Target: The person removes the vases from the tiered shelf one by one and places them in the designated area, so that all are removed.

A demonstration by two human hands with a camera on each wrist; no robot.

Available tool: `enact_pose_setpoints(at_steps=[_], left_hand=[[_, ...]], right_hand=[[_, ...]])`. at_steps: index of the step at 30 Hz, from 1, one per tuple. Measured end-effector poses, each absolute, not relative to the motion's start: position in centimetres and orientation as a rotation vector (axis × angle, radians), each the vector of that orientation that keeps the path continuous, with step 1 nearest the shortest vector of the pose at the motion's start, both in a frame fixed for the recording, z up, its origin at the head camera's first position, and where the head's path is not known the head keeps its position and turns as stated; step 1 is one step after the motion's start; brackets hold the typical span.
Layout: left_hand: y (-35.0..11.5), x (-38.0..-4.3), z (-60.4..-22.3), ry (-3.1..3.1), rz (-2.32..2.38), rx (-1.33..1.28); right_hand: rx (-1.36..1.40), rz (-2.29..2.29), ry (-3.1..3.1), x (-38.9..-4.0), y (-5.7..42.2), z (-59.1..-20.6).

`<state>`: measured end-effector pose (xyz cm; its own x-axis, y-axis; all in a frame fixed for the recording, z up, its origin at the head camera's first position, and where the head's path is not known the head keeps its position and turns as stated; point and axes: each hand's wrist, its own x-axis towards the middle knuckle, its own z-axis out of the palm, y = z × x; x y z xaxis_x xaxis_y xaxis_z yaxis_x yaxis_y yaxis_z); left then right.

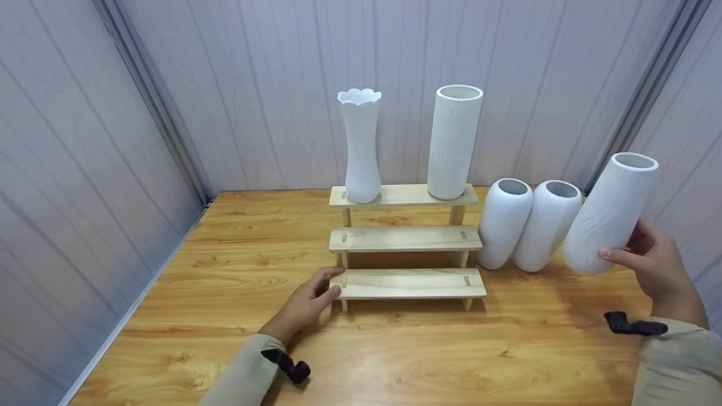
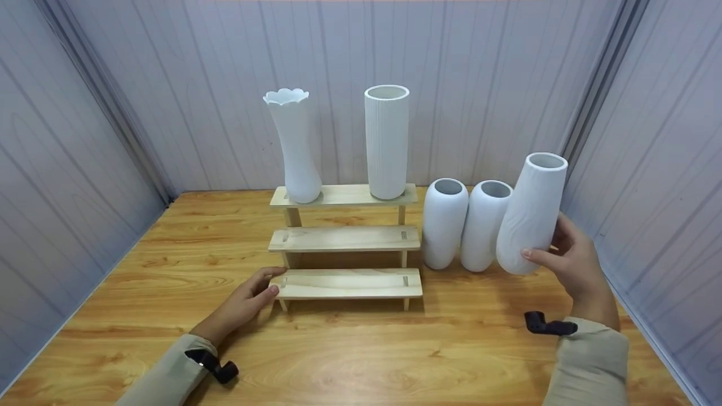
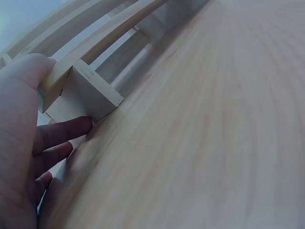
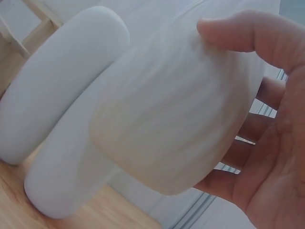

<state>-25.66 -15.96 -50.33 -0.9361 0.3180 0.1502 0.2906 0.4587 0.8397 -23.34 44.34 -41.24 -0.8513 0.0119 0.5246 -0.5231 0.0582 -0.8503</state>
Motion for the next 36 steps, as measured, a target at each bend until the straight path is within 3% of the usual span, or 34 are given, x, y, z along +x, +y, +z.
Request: enact_pose_setpoints(at_steps=[36], left_hand=[[-16.4,-26.1,-50.9,2.650,1.506,0.577]], right_hand=[[0.383,1.971,-1.890,-25.1,46.3,-46.3]])
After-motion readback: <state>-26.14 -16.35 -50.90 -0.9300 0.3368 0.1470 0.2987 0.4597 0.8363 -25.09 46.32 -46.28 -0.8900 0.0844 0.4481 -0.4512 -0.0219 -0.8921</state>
